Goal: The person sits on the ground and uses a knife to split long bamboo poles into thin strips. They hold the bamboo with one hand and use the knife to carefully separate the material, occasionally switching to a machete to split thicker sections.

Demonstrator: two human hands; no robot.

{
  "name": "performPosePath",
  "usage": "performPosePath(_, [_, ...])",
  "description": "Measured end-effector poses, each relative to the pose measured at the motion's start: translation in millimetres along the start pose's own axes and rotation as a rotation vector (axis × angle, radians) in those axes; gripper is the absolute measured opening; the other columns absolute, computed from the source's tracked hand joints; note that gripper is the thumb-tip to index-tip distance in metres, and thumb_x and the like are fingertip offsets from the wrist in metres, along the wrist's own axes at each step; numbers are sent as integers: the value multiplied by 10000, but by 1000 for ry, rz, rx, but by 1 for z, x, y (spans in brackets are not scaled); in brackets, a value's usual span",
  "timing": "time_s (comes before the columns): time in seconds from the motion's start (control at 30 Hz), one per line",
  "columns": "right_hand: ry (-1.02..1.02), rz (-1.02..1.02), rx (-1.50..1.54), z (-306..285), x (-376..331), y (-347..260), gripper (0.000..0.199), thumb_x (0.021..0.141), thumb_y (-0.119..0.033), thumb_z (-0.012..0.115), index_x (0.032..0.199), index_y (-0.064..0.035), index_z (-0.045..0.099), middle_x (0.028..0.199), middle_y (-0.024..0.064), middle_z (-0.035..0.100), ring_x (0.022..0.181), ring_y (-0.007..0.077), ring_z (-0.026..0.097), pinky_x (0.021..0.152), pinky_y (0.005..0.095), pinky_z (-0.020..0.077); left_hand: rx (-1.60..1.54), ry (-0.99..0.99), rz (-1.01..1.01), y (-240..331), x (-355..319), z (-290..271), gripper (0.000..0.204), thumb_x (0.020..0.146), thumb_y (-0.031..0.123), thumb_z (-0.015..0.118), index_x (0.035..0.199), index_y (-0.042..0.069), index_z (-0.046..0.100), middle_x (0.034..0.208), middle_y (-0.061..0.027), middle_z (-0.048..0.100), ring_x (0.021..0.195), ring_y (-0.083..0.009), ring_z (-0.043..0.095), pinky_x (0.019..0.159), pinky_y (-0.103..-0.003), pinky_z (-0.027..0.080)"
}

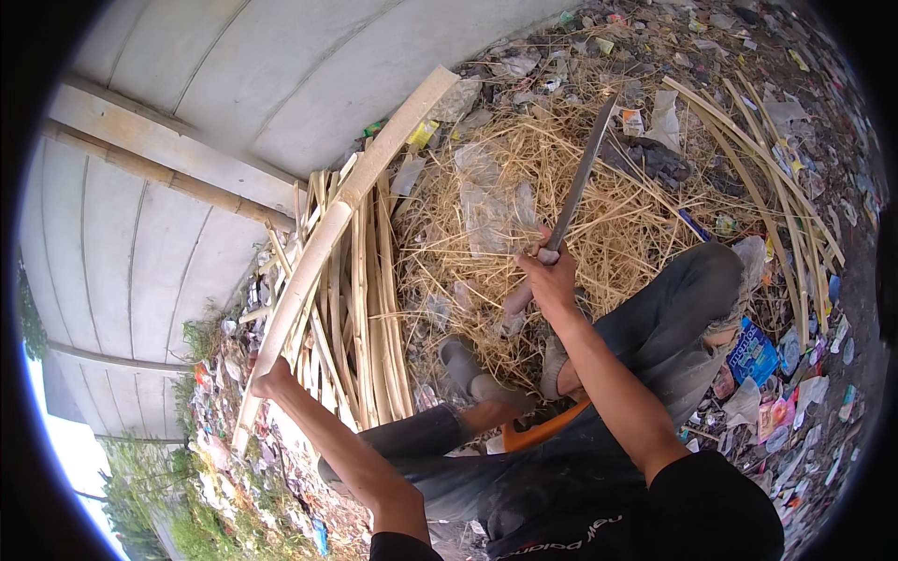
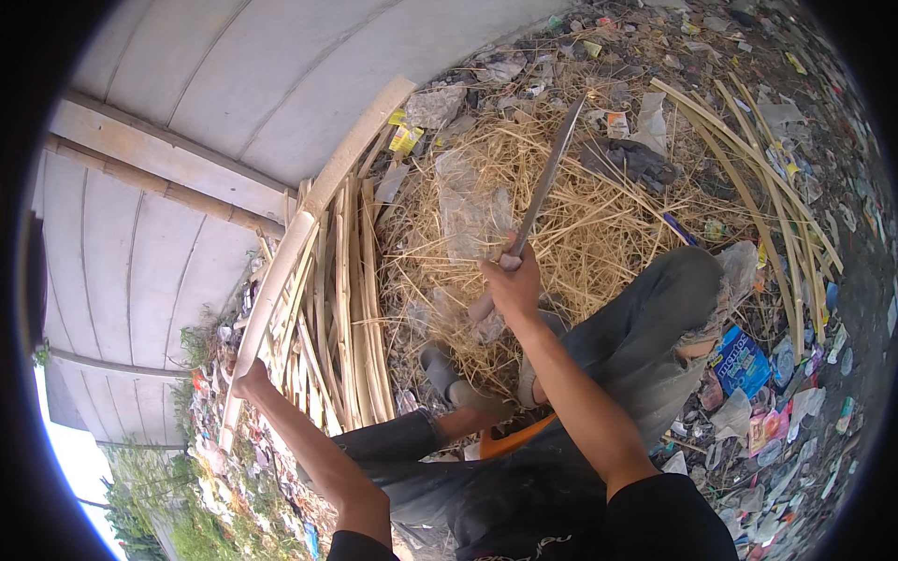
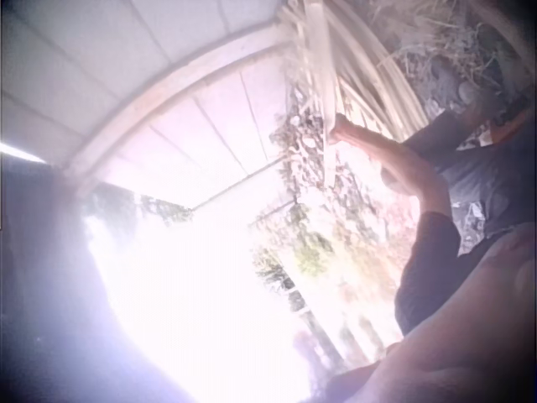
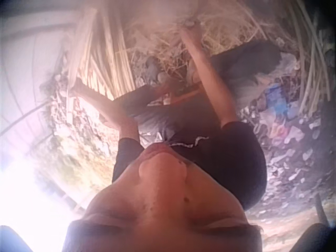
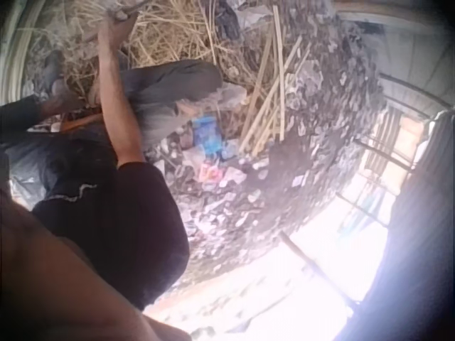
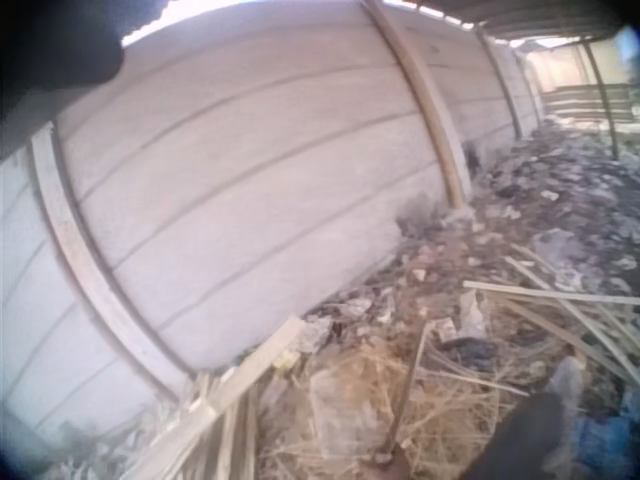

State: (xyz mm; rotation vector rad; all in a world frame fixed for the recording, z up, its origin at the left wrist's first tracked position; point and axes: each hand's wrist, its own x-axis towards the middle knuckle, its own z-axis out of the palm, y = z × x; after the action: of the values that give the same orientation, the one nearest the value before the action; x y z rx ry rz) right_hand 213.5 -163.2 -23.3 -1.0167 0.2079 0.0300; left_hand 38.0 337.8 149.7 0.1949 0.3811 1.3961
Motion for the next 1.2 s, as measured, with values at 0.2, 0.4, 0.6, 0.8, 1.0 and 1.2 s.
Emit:
performPosePath(0.2, [-187,-106,136,30,-15,-35,668,880,-49,815,1419,55,434,1024,42,563,1116,184,624,904,297,551,-90,246,-341,-78,-79,-87,327,990,246,359,723,121,501,690,-8,543,764,-211,612,981,-587,494])
performPosePath(0.4, [-359,-45,287,49,-34,-68,309,840,7,835,957,-44,554,1226,135,650,1201,231,632,976,340,565,-70,456,-528,-159,-200,-115,356,996,347,381,746,157,549,698,15,584,775,-196,648,1035,-628,468])
performPosePath(0.6, [-275,25,323,56,-43,-92,254,836,46,803,1044,-19,672,980,40,716,896,125,688,830,297,563,187,283,-715,-201,-282,-112,526,1063,457,288,1173,85,643,1101,-91,683,1092,-219,642,1110,-562,433])
performPosePath(0.8, [-346,-75,89,44,-32,-112,281,820,23,816,1068,-2,688,980,87,735,870,137,707,785,295,586,1013,-706,-1085,-152,-392,-52,531,1093,438,380,1331,-8,546,1165,-172,676,1014,-270,675,823,-446,540])
performPosePath(1.0, [-420,-129,294,56,-32,-139,340,785,37,838,1070,-10,660,975,62,722,872,130,705,765,287,583,1898,-1510,-83,-109,-378,40,379,980,380,685,932,4,687,699,-51,672,594,-117,565,597,-286,394])
performPosePath(1.2, [-482,-153,77,60,-44,-132,354,767,45,847,981,-55,583,958,42,704,863,112,691,753,286,572,1117,-1580,492,-94,-377,119,445,926,360,755,1120,-30,666,917,-96,710,837,-163,659,742,-305,479])
